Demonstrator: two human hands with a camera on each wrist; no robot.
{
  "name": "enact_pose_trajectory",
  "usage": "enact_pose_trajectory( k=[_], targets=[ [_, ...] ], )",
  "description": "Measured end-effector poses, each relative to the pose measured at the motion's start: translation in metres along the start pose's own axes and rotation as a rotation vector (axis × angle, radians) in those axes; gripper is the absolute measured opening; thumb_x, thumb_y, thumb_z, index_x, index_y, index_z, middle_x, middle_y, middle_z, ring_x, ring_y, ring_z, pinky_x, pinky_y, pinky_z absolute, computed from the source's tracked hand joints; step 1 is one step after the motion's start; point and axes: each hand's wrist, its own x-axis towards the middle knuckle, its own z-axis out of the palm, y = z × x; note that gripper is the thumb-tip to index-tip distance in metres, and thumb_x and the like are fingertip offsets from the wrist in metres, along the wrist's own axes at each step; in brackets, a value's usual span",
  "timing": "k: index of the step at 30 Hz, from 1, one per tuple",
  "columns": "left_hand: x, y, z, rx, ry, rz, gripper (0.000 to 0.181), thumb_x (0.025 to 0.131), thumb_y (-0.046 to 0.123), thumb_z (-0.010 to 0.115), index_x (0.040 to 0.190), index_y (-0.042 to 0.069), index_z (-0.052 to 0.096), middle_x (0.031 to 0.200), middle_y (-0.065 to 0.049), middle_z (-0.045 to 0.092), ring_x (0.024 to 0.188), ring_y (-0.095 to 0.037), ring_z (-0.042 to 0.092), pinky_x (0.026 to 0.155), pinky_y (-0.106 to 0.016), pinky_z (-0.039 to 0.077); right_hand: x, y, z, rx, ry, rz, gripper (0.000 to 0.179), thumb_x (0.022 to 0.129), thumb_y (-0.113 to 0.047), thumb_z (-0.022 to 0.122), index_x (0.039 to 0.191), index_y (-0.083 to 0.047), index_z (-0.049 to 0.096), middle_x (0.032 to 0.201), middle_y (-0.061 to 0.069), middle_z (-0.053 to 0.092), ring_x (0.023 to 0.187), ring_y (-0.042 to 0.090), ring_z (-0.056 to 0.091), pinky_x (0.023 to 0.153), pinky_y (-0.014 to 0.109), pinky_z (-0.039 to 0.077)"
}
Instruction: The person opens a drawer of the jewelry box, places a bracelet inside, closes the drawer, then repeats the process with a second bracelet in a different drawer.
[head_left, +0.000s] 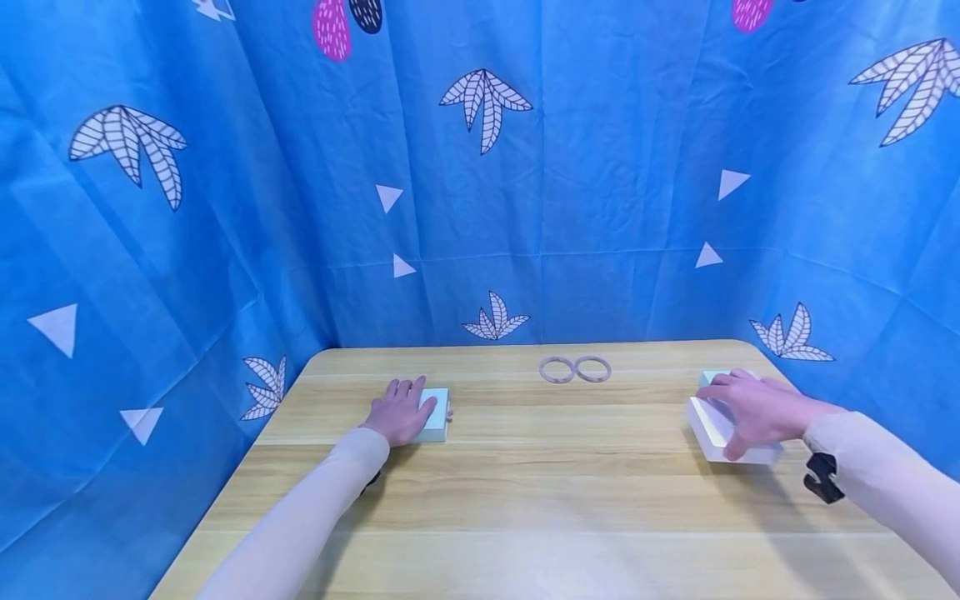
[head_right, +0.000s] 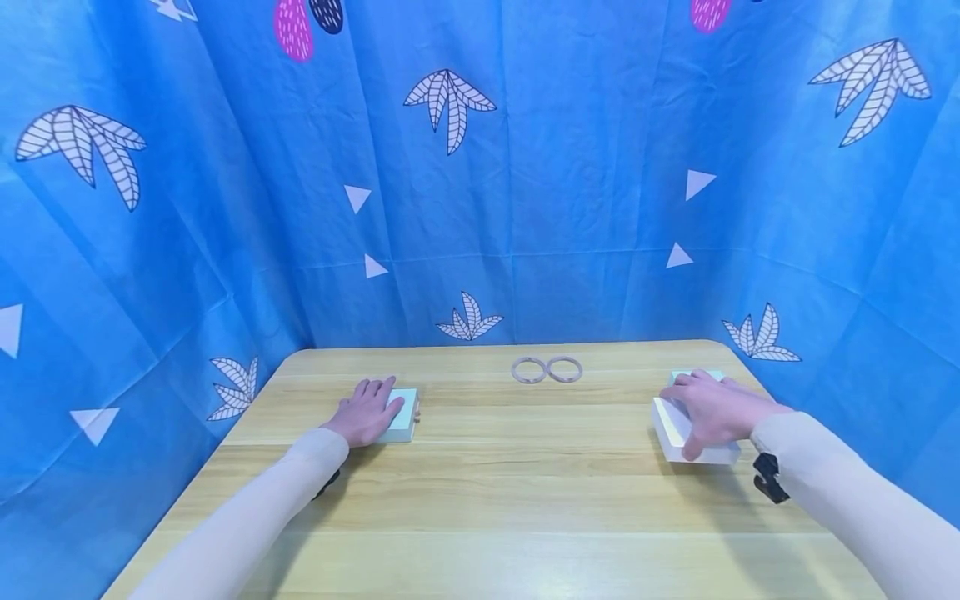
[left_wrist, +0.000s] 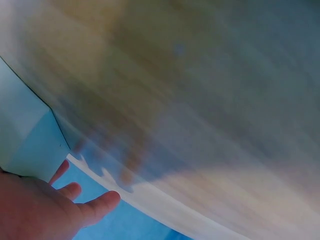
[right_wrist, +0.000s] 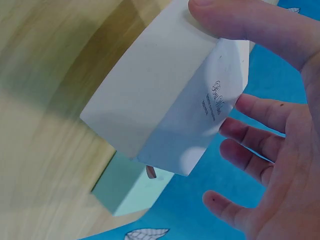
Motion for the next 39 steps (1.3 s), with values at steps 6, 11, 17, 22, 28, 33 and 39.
enact_pose_trajectory(
  k=[6,11,17,22,28,33,39],
  targets=[
    [-0.001,-0.002,0.001,-0.003,0.007,-0.008,0.075,0.103,0.061,0.028,0.161,0.014,0.024,0.158,-0.020,0.035,0.148,-0.042,0.023,0.108,-0.073,0.030,0.014,-0.012,-0.004,0.043,-0.013,-0.003,0.084,0.056,-0.043,0.093,0.130,-0.014,0.065,0.127,0.013,0.061,0.108,0.032,0.052,0.085,0.061,0.048],
    [0.001,-0.003,0.004,0.002,0.000,-0.006,0.077,0.102,0.063,0.026,0.162,0.014,0.021,0.159,-0.019,0.034,0.149,-0.042,0.022,0.108,-0.074,0.029,0.025,-0.018,-0.006,0.050,-0.017,-0.007,0.085,0.056,-0.044,0.092,0.131,-0.014,0.065,0.129,0.014,0.061,0.111,0.032,0.052,0.088,0.064,0.046],
    [0.002,-0.001,0.002,0.006,0.014,-0.003,0.079,0.101,0.066,0.025,0.161,0.015,0.023,0.158,-0.019,0.035,0.148,-0.042,0.024,0.108,-0.073,0.029,0.038,-0.028,-0.006,0.043,-0.017,-0.022,0.086,0.057,-0.044,0.093,0.132,-0.014,0.064,0.126,0.011,0.061,0.108,0.029,0.051,0.089,0.064,0.046],
    [0.001,-0.001,0.002,0.008,0.011,-0.004,0.077,0.102,0.064,0.026,0.161,0.014,0.024,0.158,-0.019,0.035,0.148,-0.041,0.024,0.109,-0.073,0.029,0.048,-0.035,-0.006,0.051,-0.026,-0.024,0.086,0.057,-0.044,0.093,0.133,-0.015,0.064,0.128,0.012,0.061,0.111,0.030,0.050,0.093,0.068,0.044],
    [0.000,0.000,0.000,-0.005,-0.010,-0.008,0.078,0.102,0.065,0.026,0.162,0.015,0.022,0.159,-0.018,0.034,0.149,-0.041,0.022,0.110,-0.073,0.028,0.058,-0.042,-0.006,0.057,-0.023,-0.030,0.085,0.058,-0.043,0.093,0.133,-0.015,0.064,0.128,0.011,0.060,0.112,0.030,0.050,0.093,0.067,0.045],
    [-0.001,0.001,-0.001,-0.004,-0.006,-0.004,0.078,0.102,0.065,0.026,0.162,0.015,0.023,0.159,-0.019,0.034,0.149,-0.042,0.022,0.109,-0.073,0.029,0.065,-0.048,-0.008,0.061,-0.022,-0.043,0.085,0.060,-0.043,0.092,0.134,-0.014,0.063,0.127,0.010,0.061,0.110,0.029,0.050,0.090,0.062,0.047],
    [0.000,0.000,-0.001,-0.001,-0.005,-0.008,0.077,0.102,0.064,0.026,0.162,0.015,0.022,0.159,-0.019,0.034,0.150,-0.042,0.022,0.110,-0.073,0.028,0.075,-0.054,-0.008,0.074,-0.020,-0.051,0.085,0.059,-0.043,0.092,0.134,-0.013,0.063,0.127,0.010,0.061,0.112,0.030,0.050,0.090,0.060,0.046]
  ],
)
